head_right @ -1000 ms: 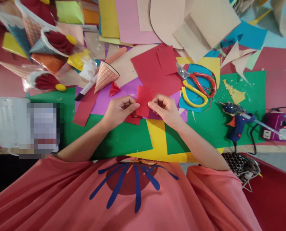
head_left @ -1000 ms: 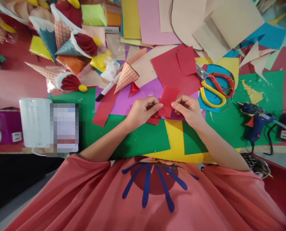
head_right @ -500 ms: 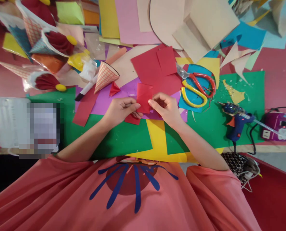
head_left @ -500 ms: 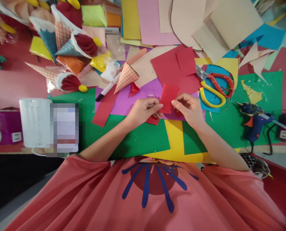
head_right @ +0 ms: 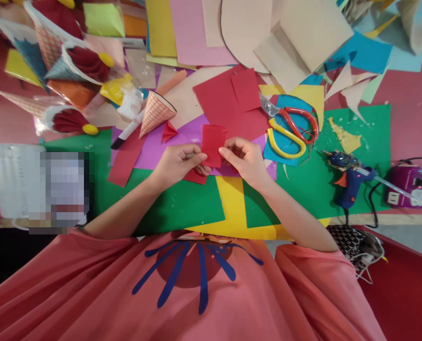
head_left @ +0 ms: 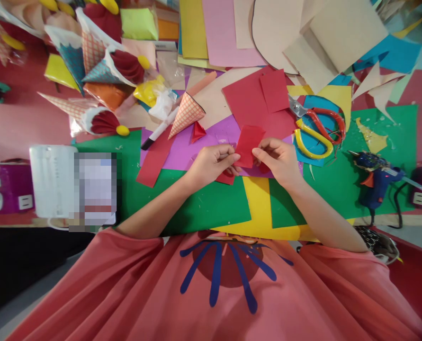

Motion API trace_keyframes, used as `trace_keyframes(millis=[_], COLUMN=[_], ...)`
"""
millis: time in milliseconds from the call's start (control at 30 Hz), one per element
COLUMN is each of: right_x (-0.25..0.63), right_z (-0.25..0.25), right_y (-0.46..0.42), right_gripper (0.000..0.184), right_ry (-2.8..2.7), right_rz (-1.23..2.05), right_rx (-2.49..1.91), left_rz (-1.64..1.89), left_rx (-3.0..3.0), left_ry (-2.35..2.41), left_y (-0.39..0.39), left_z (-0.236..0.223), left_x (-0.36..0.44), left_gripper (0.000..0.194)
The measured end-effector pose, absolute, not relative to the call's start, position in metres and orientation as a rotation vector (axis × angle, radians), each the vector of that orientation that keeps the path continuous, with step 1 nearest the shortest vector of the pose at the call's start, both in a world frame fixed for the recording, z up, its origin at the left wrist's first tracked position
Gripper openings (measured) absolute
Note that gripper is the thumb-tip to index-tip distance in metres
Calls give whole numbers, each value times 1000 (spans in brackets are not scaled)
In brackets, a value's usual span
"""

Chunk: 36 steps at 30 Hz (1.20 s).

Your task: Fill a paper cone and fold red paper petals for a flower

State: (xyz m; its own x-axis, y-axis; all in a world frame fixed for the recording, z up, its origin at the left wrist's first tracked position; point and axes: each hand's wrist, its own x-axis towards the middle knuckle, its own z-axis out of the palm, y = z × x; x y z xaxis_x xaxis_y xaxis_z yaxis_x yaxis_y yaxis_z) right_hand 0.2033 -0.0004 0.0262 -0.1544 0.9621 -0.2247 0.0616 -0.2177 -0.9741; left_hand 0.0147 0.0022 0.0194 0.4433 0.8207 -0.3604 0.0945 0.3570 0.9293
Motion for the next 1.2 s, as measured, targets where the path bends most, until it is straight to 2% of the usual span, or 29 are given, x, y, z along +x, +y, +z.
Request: trace_keyframes(millis=[133, 300, 467, 867, 1200], right_x=[203, 205, 205, 205, 206], right_z=[26, 26, 26, 24, 24], right_y=[-1, 1, 2, 2, 3], right_gripper=[40, 38, 34, 35, 34], right_ry=[-1231, -1196, -1202, -1201, -1206], right_rz=[1492, 1507, 1513, 1517, 1539], right_rx=[-1319, -1327, -1311, -1311, -1294], left_rz=[673, 969, 948, 883, 890], left_rx=[1203, 1436, 1695, 1569, 1399], left_ry=[1024, 1051, 1027, 1079, 944], left_y=[-1, 1, 3, -1, -3], left_z=[16, 14, 17, 21, 17], left_x=[15, 13, 11, 11, 11], left_gripper=[33, 23, 8, 20, 43])
